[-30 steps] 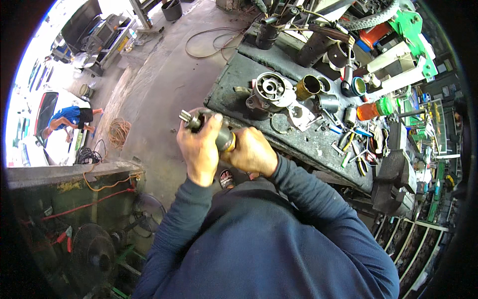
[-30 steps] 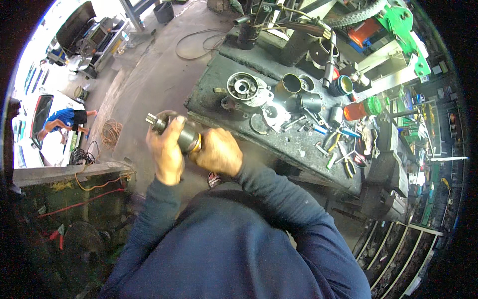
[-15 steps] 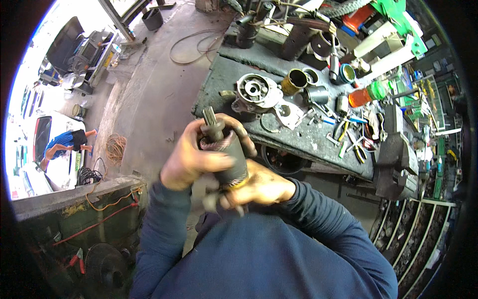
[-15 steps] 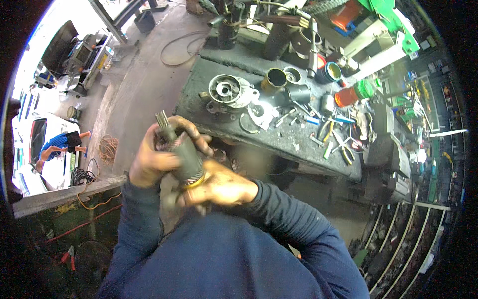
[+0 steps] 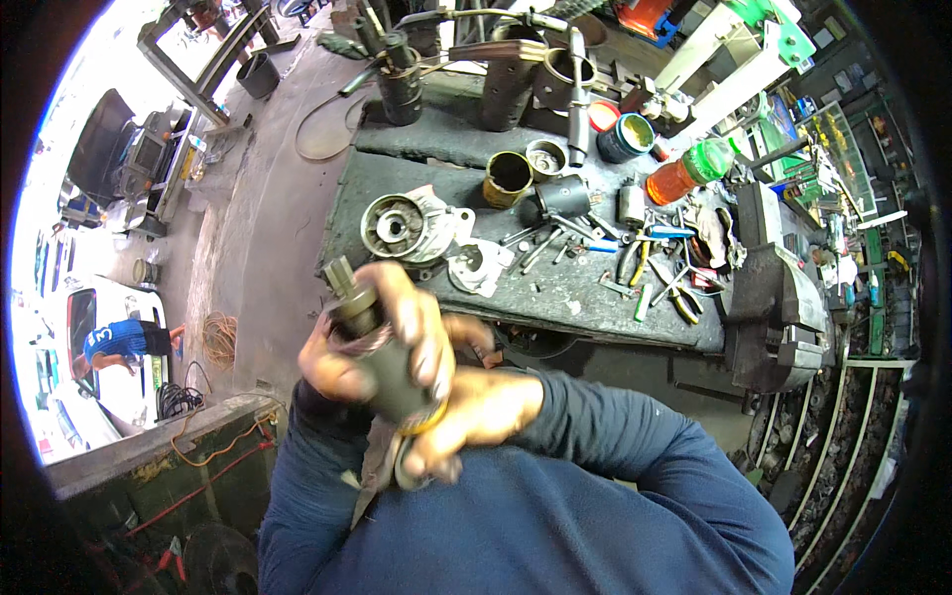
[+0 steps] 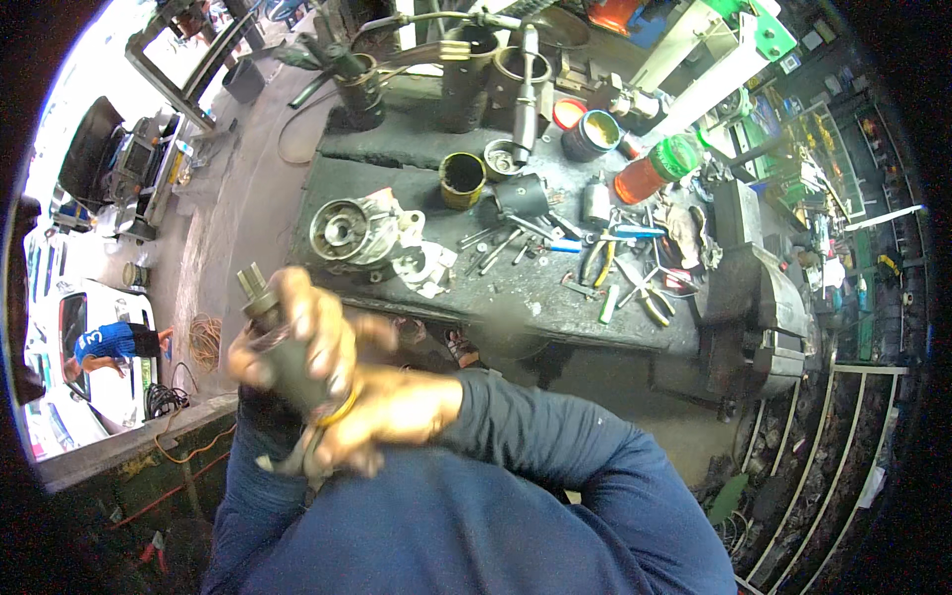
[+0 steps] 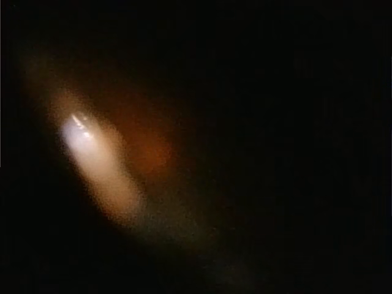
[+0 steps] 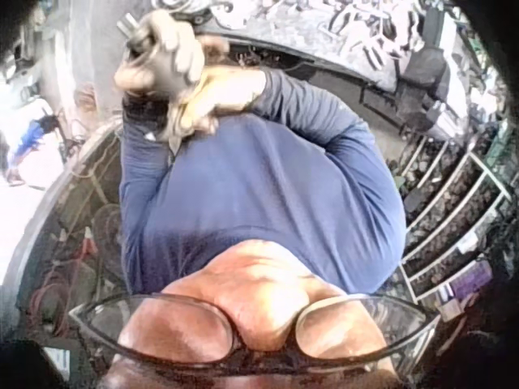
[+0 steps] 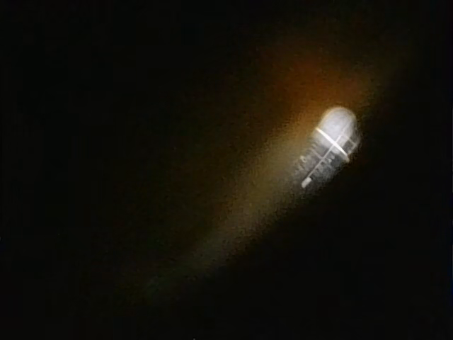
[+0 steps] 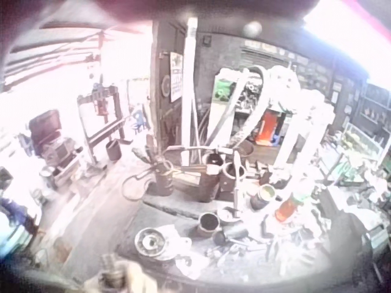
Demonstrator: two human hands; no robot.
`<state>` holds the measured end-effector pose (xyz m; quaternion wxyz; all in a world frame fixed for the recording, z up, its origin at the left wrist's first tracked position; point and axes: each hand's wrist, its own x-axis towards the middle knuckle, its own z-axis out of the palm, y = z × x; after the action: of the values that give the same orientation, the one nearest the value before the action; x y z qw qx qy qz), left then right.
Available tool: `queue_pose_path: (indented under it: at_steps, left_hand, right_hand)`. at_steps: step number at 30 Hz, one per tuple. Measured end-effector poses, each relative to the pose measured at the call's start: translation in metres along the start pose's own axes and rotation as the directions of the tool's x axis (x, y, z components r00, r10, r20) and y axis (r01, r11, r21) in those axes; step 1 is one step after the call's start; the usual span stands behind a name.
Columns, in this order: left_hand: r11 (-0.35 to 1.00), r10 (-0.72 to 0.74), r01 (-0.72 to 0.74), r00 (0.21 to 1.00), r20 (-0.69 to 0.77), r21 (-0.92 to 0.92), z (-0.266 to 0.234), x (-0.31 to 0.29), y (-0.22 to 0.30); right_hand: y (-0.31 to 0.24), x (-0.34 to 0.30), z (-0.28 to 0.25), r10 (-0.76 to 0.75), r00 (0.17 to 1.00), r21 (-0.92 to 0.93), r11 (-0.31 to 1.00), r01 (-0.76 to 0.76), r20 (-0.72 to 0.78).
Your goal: The person uses a power tool to work on a cylindrical mechanical part at a cluttered workbench. They then walk to a vehicle and hand the part to a person inside.
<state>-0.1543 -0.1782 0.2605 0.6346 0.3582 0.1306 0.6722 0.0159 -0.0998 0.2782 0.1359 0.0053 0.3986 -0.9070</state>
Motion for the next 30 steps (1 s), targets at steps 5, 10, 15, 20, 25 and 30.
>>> queue_pose_path:
  at_steps: [5, 10, 15, 20, 25, 30]
  left_hand:
    - [0.586, 0.551, 0.097, 0.681, -0.483, 0.805, 0.037, 0.040, -0.050]
    - [0.995, -0.029, 0.046, 0.983, 0.180, -0.089, 0.014, 0.075, -0.034]
    - [0.719, 0.323, 0.116, 0.817, -0.478, 0.685, 0.015, 0.103, -0.088]
    - [0.935, 0.353, -0.131, 0.467, -0.811, 0.331, 0.015, 0.131, -0.112]
    - [0.973, 0.218, -0.179, 0.491, -0.843, 0.147, 0.020, 0.124, -0.095]
    - [0.971, 0.207, -0.210, 0.488, -0.848, 0.116, 0.024, 0.112, -0.087]
  right_hand:
    - [0.008, -0.005, -0.073, -0.695, 0.615, -0.924, 0.342, -0.174, -0.373]
    - [-0.028, -0.054, -0.045, -0.067, 0.997, -0.074, 0.995, 0.069, 0.039]
    - [-0.032, -0.070, -0.126, -0.332, 0.869, -0.788, 0.608, -0.101, -0.367]
    - [-0.022, -0.089, -0.119, -0.788, 0.450, -0.831, 0.135, -0.539, -0.420]
    - [-0.017, -0.178, -0.144, -0.723, 0.322, -0.601, 0.158, -0.784, -0.611]
    - [-0.010, -0.273, -0.197, -0.797, 0.174, -0.294, 0.006, -0.956, -0.579]
